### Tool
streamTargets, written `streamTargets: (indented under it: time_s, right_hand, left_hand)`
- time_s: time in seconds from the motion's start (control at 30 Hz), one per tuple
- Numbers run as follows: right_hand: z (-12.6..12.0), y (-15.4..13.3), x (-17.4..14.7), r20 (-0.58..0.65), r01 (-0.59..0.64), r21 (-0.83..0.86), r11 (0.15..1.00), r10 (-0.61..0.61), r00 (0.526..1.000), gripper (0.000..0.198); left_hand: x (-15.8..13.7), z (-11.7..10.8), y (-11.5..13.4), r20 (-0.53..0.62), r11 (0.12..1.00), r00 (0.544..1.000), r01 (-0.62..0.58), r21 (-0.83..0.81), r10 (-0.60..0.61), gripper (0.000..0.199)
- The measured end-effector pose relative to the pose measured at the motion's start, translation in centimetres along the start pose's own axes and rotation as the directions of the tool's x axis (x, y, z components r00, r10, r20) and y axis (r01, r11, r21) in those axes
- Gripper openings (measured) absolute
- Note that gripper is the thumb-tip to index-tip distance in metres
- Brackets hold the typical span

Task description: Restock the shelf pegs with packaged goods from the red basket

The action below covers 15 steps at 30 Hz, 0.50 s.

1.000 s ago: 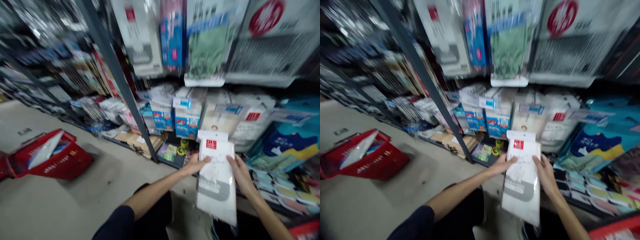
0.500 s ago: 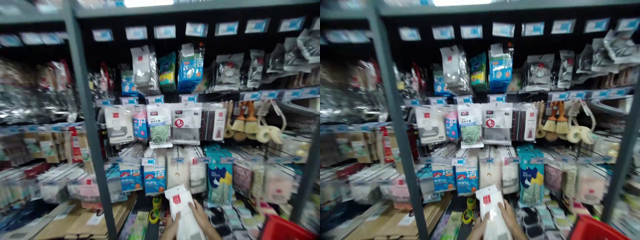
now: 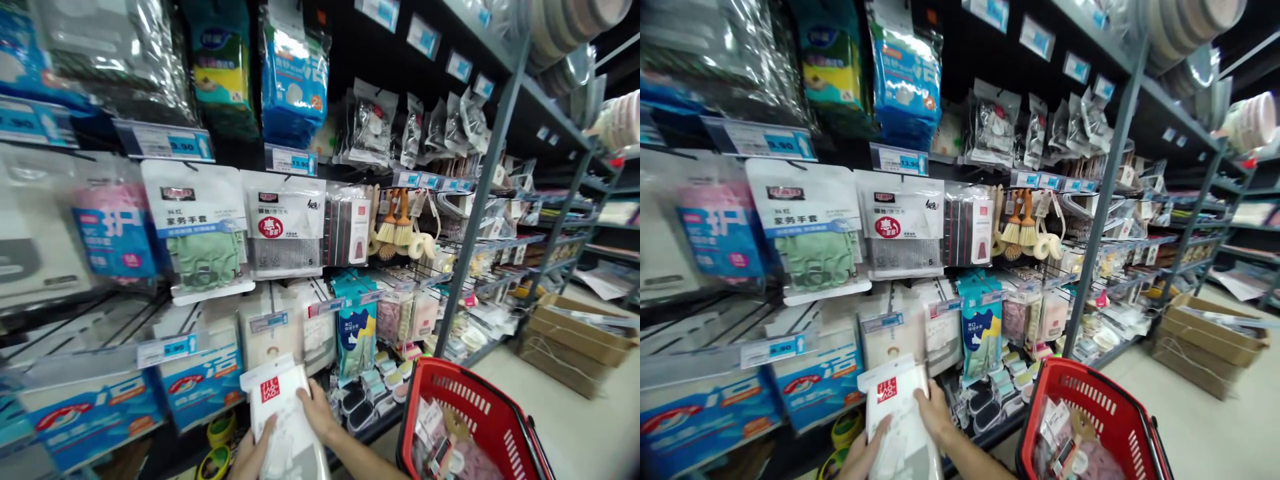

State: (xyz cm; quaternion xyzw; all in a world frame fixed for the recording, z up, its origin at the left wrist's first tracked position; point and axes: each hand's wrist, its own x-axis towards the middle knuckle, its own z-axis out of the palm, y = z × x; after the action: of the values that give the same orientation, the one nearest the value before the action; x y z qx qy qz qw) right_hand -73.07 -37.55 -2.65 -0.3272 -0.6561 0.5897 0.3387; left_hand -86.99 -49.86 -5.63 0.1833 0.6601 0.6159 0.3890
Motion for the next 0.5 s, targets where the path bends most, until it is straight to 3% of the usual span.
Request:
streamTargets:
  time_s: [0.17,0.27,0.33,0.5]
  right_hand:
    - [-0.8,-1.8,-0.6,-0.022,0.060,0.047,0.997,-0.059,0.998,0.041]
    - [-1.5,-1.8,-0.3,-0.022,0.034,0.078,0.996,-0.032,0.999,0.049]
    - [-1.8,-1.5,0.3,-0.024,0.033,0.099,0.995,-0.030,0.999,0.050]
    - [-2.8,-2.2,1.8,-0.135,0.192,0.258,0.947,-0.162,0.978,0.047]
  left_hand:
    - [-1.8,0.2,1.1,0.029,0.981,0.983,-0.180,0.078,0.179,0.057]
    - [-2.7,0.3,1.6,0.097,0.944,0.963,-0.267,0.195,0.252,0.061]
    - [-2.7,0.2,1.6,0.117,0.924,0.954,-0.297,0.241,0.276,0.065]
    - [-3.0,0.4,1.3,0.212,0.922,0.938,-0.318,0.222,0.273,0.066]
